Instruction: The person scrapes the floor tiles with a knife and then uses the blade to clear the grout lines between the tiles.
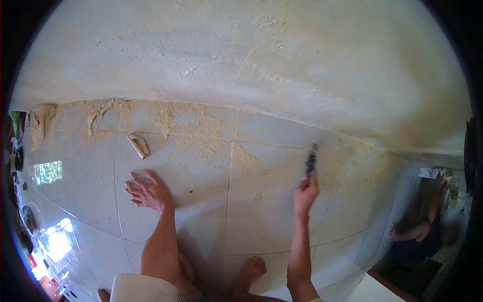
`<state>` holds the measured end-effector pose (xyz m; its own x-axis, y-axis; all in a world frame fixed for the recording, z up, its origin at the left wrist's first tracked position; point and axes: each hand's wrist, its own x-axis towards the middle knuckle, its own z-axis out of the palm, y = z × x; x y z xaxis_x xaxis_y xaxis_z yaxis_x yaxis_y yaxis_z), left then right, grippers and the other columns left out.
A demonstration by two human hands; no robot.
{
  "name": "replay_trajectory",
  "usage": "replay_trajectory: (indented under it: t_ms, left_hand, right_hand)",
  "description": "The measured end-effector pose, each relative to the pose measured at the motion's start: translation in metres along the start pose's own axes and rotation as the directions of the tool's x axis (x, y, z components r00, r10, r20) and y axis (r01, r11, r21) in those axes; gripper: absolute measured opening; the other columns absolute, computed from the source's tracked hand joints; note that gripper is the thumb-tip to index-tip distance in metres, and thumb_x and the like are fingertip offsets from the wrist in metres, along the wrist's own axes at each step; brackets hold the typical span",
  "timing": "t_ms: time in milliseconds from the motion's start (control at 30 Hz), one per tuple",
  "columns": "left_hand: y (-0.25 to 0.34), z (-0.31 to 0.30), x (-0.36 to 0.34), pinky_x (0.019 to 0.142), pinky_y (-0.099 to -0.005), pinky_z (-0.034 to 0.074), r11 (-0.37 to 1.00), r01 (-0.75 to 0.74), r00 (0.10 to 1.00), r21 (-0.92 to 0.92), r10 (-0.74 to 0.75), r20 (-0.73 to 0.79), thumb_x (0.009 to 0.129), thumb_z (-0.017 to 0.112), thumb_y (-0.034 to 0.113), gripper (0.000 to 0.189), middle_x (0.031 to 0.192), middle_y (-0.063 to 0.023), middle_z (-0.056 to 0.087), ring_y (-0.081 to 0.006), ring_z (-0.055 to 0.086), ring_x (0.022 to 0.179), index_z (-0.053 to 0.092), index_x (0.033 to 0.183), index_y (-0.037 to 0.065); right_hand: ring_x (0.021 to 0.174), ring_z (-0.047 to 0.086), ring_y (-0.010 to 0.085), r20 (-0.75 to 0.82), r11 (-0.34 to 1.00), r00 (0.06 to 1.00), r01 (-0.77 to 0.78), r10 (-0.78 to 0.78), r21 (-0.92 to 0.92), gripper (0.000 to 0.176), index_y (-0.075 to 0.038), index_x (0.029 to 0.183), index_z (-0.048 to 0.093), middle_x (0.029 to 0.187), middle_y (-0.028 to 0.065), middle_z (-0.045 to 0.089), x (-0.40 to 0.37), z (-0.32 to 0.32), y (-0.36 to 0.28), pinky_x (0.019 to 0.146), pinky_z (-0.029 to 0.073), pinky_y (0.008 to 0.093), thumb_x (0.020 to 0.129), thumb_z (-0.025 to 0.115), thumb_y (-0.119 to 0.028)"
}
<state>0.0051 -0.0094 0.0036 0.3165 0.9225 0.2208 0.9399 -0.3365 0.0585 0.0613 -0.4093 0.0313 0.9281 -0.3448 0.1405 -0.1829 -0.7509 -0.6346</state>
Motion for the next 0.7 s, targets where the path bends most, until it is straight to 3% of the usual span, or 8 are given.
replay_trajectory:
  t_ms: [133,233,300,367,433,467,567,700]
  left_hand:
    - [0.002,-0.001,0.000,0.109,-0.0581,0.017,1.000,0.007,1.000,0.007,-0.007,-0.003,0.094,0.035,0.056,0.060,0.148,-0.0175,0.029,-0.0340,0.021,0.140,0.034,0.143,0.021]
    - [0.004,-0.006,0.000,0.109,-0.0576,0.017,1.000,0.018,1.000,0.005,-0.018,0.025,0.095,0.035,0.056,0.060,0.148,-0.0174,0.029,-0.0332,0.021,0.140,0.035,0.143,0.021]
    - [0.009,-0.015,0.000,0.110,-0.0563,0.017,1.000,0.026,0.998,0.009,-0.027,0.048,0.095,0.037,0.053,0.060,0.148,-0.0177,0.028,-0.0336,0.020,0.140,0.033,0.144,0.019]
    - [0.009,-0.016,0.001,0.111,-0.0549,0.016,0.999,0.046,0.996,0.010,-0.047,0.076,0.095,0.038,0.051,0.060,0.148,-0.0181,0.028,-0.0340,0.020,0.140,0.032,0.145,0.017]
    - [0.006,-0.011,0.000,0.111,-0.0546,0.016,1.000,0.009,0.999,0.012,-0.009,0.039,0.095,0.039,0.050,0.060,0.147,-0.0177,0.029,-0.0336,0.021,0.140,0.033,0.144,0.017]
    - [0.006,-0.009,0.001,0.111,-0.0546,0.016,1.000,0.016,0.999,0.013,-0.016,0.036,0.095,0.039,0.050,0.060,0.147,-0.0177,0.029,-0.0336,0.021,0.140,0.033,0.144,0.017]
    - [0.005,-0.010,0.002,0.111,-0.0548,0.016,1.000,0.013,1.000,0.014,-0.014,0.028,0.095,0.038,0.052,0.058,0.147,-0.0169,0.029,-0.0330,0.020,0.140,0.034,0.143,0.020]
    - [0.006,-0.012,0.000,0.111,-0.0550,0.016,1.000,0.011,0.999,0.001,-0.011,0.043,0.095,0.041,0.048,0.058,0.146,-0.0167,0.031,-0.0331,0.022,0.139,0.035,0.143,0.017]
  right_hand:
    - [0.098,0.058,0.0414,0.398,0.975,0.890,0.212,-0.223,0.072,0.042,0.003,0.132,0.044,0.110,0.0262,0.058,-0.052,0.036,-0.070,0.086,0.047,0.0451,0.091,0.051,-0.005]
    - [0.095,0.059,0.0399,0.545,0.981,0.816,0.145,-0.194,0.132,0.043,-0.001,0.132,0.045,0.104,0.0231,0.059,-0.050,0.025,-0.113,0.083,0.048,0.0451,0.090,0.052,-0.005]
    - [0.083,0.061,0.0341,0.266,0.944,0.908,0.295,-0.325,0.144,0.037,0.001,0.126,0.051,0.091,0.0191,0.059,-0.031,0.022,-0.110,0.072,0.049,0.0418,0.089,0.053,-0.002]
    - [0.085,0.061,0.0331,0.075,0.943,0.941,0.332,-0.331,0.006,0.035,-0.001,0.124,0.053,0.096,0.0183,0.059,0.005,0.015,-0.087,0.074,0.049,0.0405,0.088,0.052,0.001]
    - [0.087,0.061,0.0321,0.042,0.982,0.986,0.164,-0.160,-0.098,0.035,-0.003,0.122,0.056,0.100,0.0176,0.061,0.038,-0.006,-0.061,0.076,0.048,0.0397,0.088,0.051,0.004]
    - [0.085,0.061,0.0322,0.014,0.959,0.973,0.231,-0.232,-0.162,0.035,-0.004,0.120,0.058,0.099,0.0169,0.062,0.051,-0.017,-0.059,0.075,0.048,0.0397,0.087,0.051,0.006]
    - [0.084,0.062,0.0334,0.054,0.954,0.976,0.216,-0.209,-0.209,0.036,-0.005,0.119,0.059,0.097,0.0176,0.064,0.058,-0.024,-0.057,0.073,0.048,0.0402,0.086,0.053,0.006]
    - [0.087,0.064,0.0357,0.000,0.967,0.987,0.156,-0.159,-0.200,0.036,-0.003,0.118,0.059,0.102,0.0193,0.065,0.038,-0.014,-0.058,0.073,0.049,0.0410,0.083,0.055,0.007]
